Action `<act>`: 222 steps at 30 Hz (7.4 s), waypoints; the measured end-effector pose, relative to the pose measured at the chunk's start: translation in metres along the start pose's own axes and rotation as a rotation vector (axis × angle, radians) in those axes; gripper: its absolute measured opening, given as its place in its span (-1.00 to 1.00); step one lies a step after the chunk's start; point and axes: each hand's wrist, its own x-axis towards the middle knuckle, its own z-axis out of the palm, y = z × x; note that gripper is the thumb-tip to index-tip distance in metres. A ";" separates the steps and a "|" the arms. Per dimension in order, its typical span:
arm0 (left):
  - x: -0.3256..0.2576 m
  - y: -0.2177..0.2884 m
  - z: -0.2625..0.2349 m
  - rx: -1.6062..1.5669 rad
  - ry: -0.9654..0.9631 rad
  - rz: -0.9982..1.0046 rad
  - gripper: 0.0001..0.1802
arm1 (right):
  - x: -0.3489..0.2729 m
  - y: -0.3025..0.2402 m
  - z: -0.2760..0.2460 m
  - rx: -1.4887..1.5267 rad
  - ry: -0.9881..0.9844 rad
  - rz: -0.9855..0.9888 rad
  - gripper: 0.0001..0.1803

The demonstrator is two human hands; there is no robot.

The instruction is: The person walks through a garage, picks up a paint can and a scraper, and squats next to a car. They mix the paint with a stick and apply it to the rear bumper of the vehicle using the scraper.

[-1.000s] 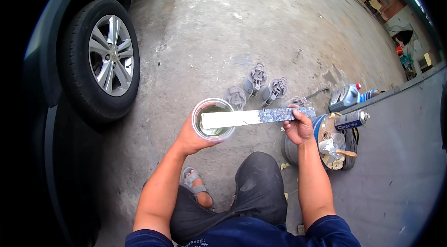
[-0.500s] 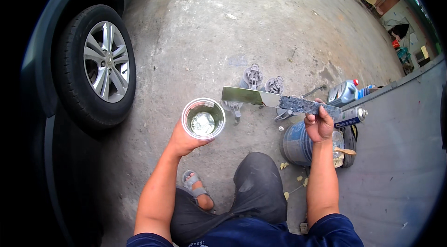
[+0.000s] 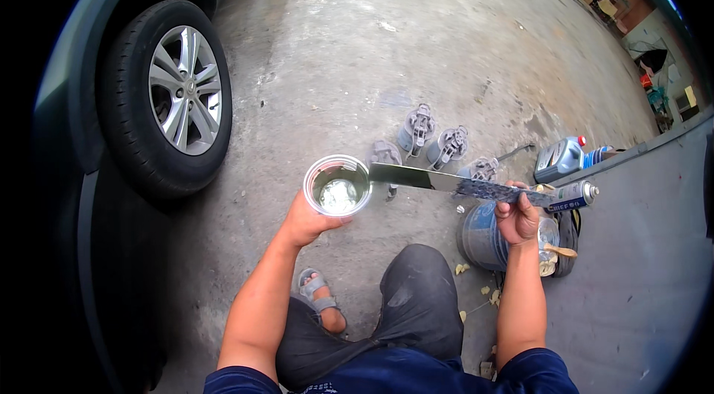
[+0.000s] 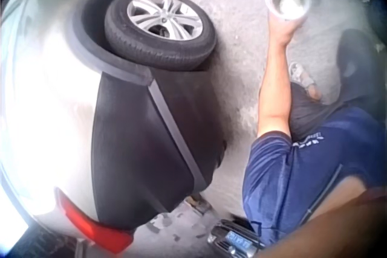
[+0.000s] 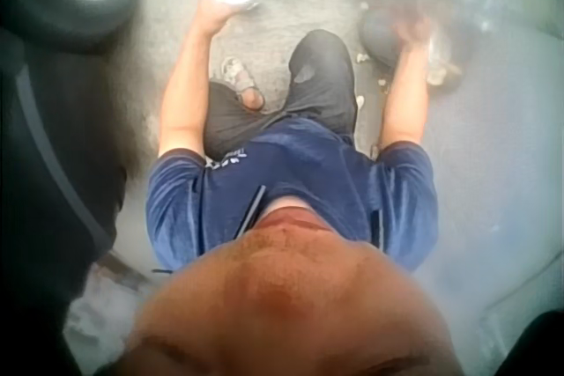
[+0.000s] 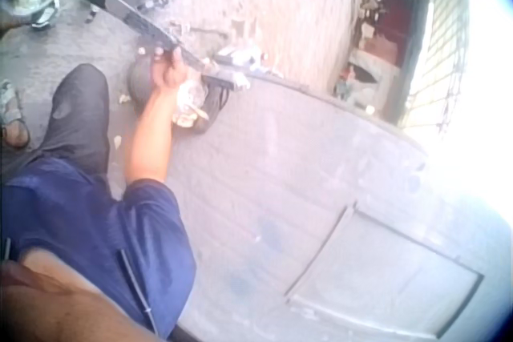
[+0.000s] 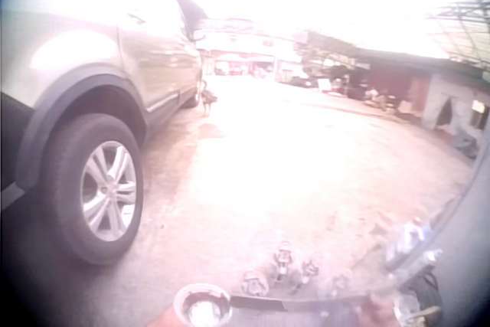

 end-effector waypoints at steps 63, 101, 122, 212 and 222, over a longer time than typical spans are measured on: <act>0.003 0.002 0.004 0.351 0.018 0.040 -0.07 | 0.024 -0.052 0.118 -0.647 -0.014 -0.070 -0.62; 0.005 -0.021 0.024 0.044 -0.016 0.040 -0.05 | 0.027 -0.020 0.182 -0.835 -0.083 -0.005 -0.16; 0.020 -0.037 0.028 -0.093 -0.051 0.064 0.03 | -0.190 -0.231 0.053 -3.217 1.067 1.365 -0.22; 0.016 -0.017 0.046 0.625 0.261 0.312 -0.19 | 0.070 0.008 0.248 -1.198 0.006 -0.476 -0.82; 0.016 -0.015 0.036 0.513 0.096 0.252 -0.16 | 0.059 -0.009 0.233 -1.119 -0.095 -0.454 -0.89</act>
